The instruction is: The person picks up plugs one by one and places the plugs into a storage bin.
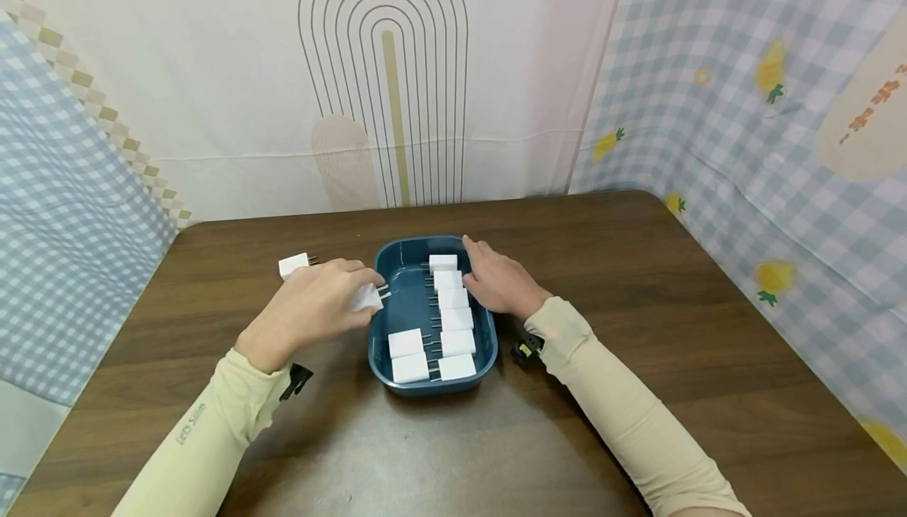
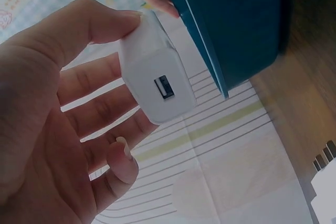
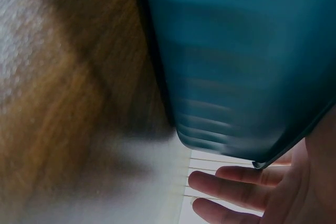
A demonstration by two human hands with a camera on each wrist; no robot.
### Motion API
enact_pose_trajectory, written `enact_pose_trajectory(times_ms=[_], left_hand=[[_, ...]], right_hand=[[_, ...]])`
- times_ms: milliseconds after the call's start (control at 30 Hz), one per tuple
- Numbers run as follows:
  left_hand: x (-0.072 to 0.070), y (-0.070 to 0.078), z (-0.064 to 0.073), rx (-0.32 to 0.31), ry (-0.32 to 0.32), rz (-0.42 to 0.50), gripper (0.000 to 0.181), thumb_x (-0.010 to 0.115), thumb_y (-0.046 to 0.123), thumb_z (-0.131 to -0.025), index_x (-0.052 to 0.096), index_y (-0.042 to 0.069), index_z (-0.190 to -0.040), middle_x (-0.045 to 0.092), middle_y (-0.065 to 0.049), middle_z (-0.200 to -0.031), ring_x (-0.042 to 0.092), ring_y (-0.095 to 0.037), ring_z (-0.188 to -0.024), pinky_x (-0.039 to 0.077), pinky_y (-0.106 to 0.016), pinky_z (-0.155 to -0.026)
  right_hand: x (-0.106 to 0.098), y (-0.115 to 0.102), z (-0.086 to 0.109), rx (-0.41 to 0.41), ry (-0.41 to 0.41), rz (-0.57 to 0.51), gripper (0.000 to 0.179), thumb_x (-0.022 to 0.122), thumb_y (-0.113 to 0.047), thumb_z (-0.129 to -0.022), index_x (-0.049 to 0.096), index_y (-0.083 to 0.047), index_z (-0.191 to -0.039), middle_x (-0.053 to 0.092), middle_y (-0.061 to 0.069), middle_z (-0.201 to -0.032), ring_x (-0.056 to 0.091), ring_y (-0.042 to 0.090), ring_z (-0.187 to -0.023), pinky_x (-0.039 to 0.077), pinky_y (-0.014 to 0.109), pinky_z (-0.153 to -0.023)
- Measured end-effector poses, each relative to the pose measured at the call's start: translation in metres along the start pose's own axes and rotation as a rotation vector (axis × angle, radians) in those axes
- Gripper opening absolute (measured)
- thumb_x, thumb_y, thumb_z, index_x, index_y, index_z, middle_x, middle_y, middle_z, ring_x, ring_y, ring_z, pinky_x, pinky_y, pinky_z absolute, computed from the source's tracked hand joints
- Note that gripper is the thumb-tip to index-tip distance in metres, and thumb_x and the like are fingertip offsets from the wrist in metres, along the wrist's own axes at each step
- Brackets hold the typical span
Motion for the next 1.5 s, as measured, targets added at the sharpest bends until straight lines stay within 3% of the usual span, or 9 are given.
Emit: enact_pose_trajectory(times_ms=[667, 933, 1500], left_hand=[[0.011, 0.018, -0.008, 0.085, 0.059, -0.006, 0.030, 0.080, 0.029, -0.083, 0.076, 0.016, -0.111, 0.076, -0.002, -0.103, 0.070, -0.020, -0.083, 0.055, -0.032, -0.059], [0.019, 0.024, -0.010, 0.113, 0.050, -0.018, 0.043, 0.078, 0.030, -0.089, 0.070, 0.014, -0.128, 0.075, -0.003, -0.117, 0.069, -0.023, -0.099, 0.059, -0.038, -0.072], [0.029, 0.027, -0.012, 0.115, -0.005, 0.027, 0.039, 0.078, 0.028, -0.090, 0.071, 0.016, -0.127, 0.075, -0.004, -0.119, 0.070, -0.021, -0.102, 0.061, -0.036, -0.075]], right_hand=[[-0.001, 0.000, -0.001, -0.002, 0.003, -0.005, 0.067, 0.043, -0.024, -0.105, 0.015, -0.001, -0.161, 0.029, 0.022, -0.164, 0.040, 0.034, -0.148, 0.036, 0.050, -0.119], [0.000, 0.001, -0.001, -0.005, 0.000, -0.010, 0.067, 0.043, -0.024, -0.105, 0.016, -0.001, -0.161, 0.028, 0.023, -0.164, 0.037, 0.035, -0.150, 0.035, 0.051, -0.120], [0.000, 0.000, 0.000, 0.005, 0.009, -0.016, 0.067, 0.044, -0.024, -0.105, 0.016, -0.001, -0.161, 0.030, 0.023, -0.164, 0.040, 0.034, -0.148, 0.036, 0.051, -0.119]])
Point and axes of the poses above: each hand's wrist, its own z-axis away from the middle knuckle, its own x-axis out of the palm, y = z × x, the point moved 6 cm from there along -z, towards the middle knuckle
